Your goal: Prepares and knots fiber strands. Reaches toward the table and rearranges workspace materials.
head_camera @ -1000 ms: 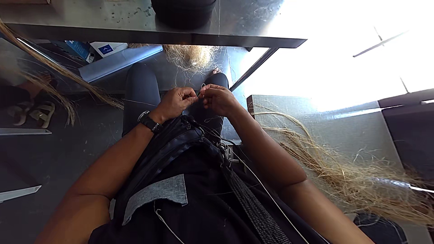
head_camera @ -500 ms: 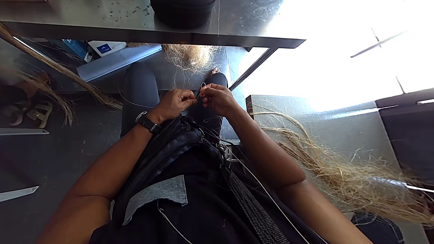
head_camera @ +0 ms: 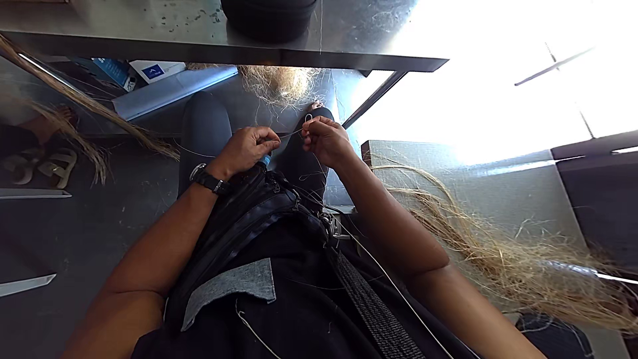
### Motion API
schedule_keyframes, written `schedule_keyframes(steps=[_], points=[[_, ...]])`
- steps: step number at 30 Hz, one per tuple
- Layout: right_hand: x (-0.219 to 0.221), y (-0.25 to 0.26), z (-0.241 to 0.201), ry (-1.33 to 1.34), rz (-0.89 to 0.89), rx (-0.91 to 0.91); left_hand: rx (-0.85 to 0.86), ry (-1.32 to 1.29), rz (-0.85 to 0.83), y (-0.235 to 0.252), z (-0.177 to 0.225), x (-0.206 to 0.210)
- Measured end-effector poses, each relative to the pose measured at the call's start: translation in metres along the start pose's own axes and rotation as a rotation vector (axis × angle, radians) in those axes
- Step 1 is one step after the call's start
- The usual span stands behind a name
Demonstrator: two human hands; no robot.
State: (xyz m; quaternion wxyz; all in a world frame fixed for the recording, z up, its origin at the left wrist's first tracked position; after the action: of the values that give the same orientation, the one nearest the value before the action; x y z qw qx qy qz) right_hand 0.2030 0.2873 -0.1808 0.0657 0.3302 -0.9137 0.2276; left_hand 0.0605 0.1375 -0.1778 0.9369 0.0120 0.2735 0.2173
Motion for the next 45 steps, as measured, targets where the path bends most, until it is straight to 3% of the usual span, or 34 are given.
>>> schedule_keyframes(steps=[9, 21, 26, 31, 34, 40, 45], points=[[-0.01, 0.006, -0.007, 0.059, 0.045, -0.055, -0.007, -0.063, 0.168, -0.008, -0.014, -0.035], [0.007, -0.005, -0.004, 0.088, -0.1, -0.082, 0.003, -0.003, 0.612, -0.012, -0.02, -0.058], [0.012, -0.009, 0.002, 0.096, -0.115, -0.012, -0.049, -0.092, 0.547, -0.008, -0.016, -0.048], [0.017, -0.013, 0.009, 0.114, -0.122, 0.043, -0.047, -0.018, 0.24, -0.001, -0.005, -0.015], [0.016, -0.014, 0.01, 0.113, -0.105, 0.064, -0.051, -0.024, 0.165, 0.001, -0.005, -0.003], [0.001, -0.004, -0.004, 0.162, 0.028, -0.009, -0.067, 0.036, 0.481, -0.004, -0.016, -0.051], [0.006, -0.006, -0.002, 0.176, -0.02, -0.022, -0.053, 0.138, 0.609, -0.013, -0.015, -0.063]])
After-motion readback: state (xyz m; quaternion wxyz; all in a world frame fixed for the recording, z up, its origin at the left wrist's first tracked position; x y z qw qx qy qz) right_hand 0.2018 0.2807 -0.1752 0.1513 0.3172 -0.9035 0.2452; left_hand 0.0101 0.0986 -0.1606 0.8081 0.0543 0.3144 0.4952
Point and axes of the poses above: each hand's wrist, its own y-axis towards the middle knuckle, its own x-axis out of the palm, z = x × y, the point moved 6 cm from there along y, towards the middle knuckle, and after that the axes turned 9 degrees about z, right-handed, at the moved point
